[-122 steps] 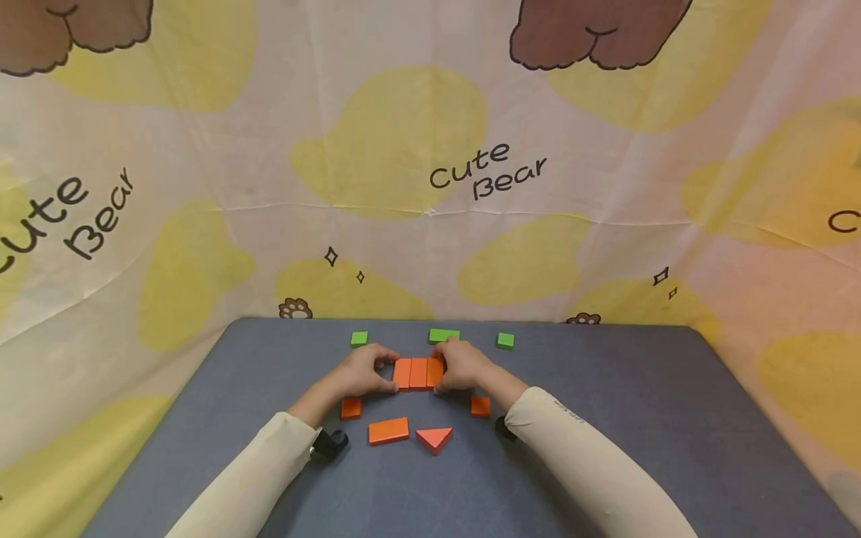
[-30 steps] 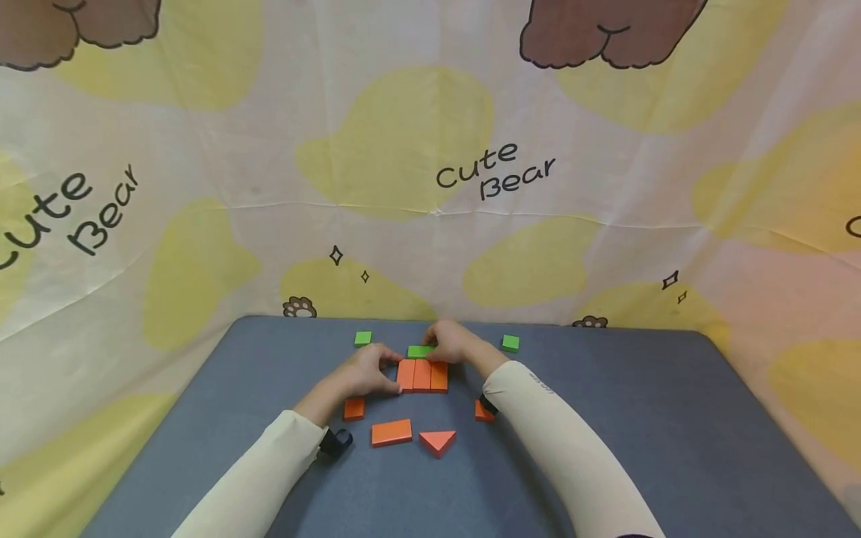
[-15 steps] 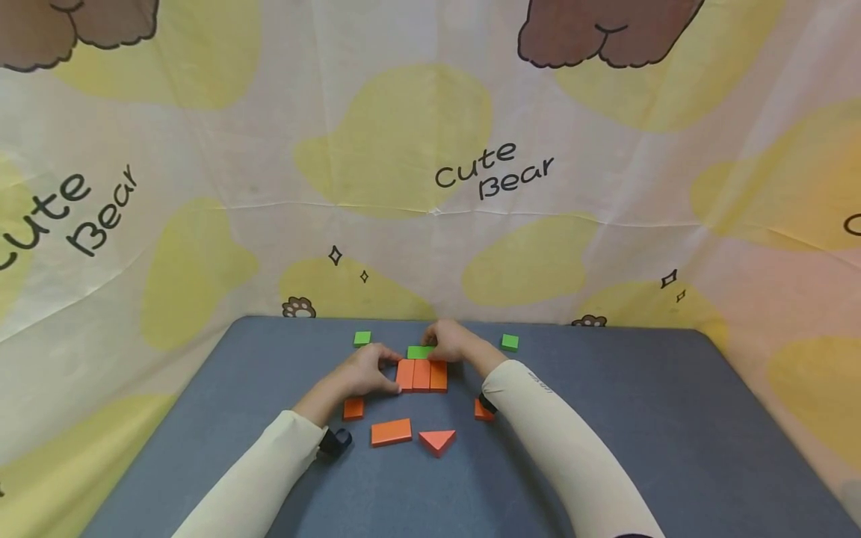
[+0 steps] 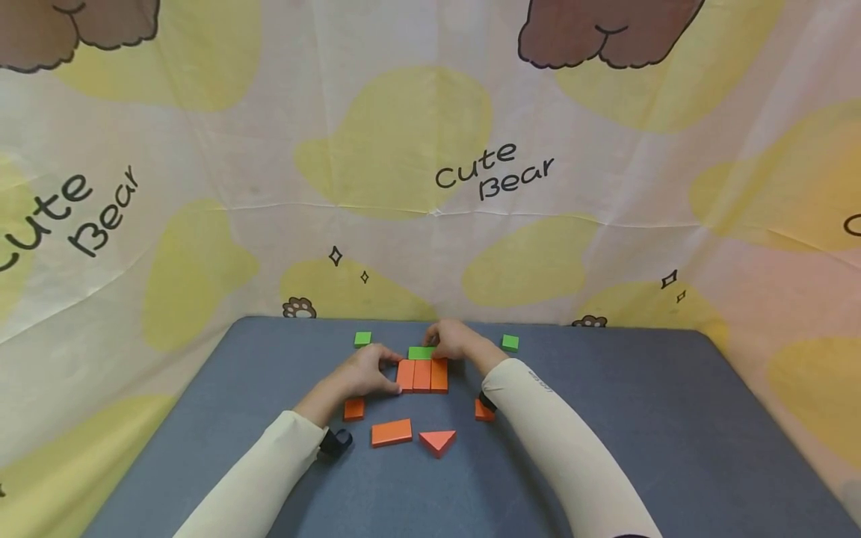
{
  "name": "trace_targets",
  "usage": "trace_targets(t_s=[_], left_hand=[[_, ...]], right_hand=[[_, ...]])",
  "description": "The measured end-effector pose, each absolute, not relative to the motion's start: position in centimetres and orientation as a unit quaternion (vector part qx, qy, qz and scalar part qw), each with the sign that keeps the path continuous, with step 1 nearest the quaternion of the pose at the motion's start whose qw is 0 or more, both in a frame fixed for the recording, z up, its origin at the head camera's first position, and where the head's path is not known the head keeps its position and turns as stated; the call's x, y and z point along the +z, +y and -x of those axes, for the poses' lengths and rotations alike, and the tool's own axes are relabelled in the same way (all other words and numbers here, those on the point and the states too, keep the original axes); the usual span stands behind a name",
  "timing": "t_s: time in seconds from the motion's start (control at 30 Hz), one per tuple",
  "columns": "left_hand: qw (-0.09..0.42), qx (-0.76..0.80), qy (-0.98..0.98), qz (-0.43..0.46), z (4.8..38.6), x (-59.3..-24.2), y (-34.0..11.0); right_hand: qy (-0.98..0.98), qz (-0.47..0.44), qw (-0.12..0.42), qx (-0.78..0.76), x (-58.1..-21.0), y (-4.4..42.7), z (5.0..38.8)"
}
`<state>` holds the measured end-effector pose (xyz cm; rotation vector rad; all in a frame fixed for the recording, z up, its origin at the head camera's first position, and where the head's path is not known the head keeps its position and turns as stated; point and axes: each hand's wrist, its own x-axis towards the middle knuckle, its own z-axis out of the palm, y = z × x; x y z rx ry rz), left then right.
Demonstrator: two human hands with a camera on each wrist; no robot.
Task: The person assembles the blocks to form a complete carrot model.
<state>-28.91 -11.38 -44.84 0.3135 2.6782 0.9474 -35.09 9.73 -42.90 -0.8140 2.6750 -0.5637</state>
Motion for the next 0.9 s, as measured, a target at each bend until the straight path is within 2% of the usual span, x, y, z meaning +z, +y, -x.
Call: trace_targets(t_s=[0.57,0.9], left_hand=[[0.140,0.329,0.928,-0.107,28.8,-44.5,-11.5],[0.139,0.328,0.928,-0.107,28.7,-44.5,-11.4]], right_hand=[[0.928,0.281,0.132,-0.205,-42.2,10.4,34.6],[0.934,0.251,0.105,-0.233,-41.3,13.5,34.2]])
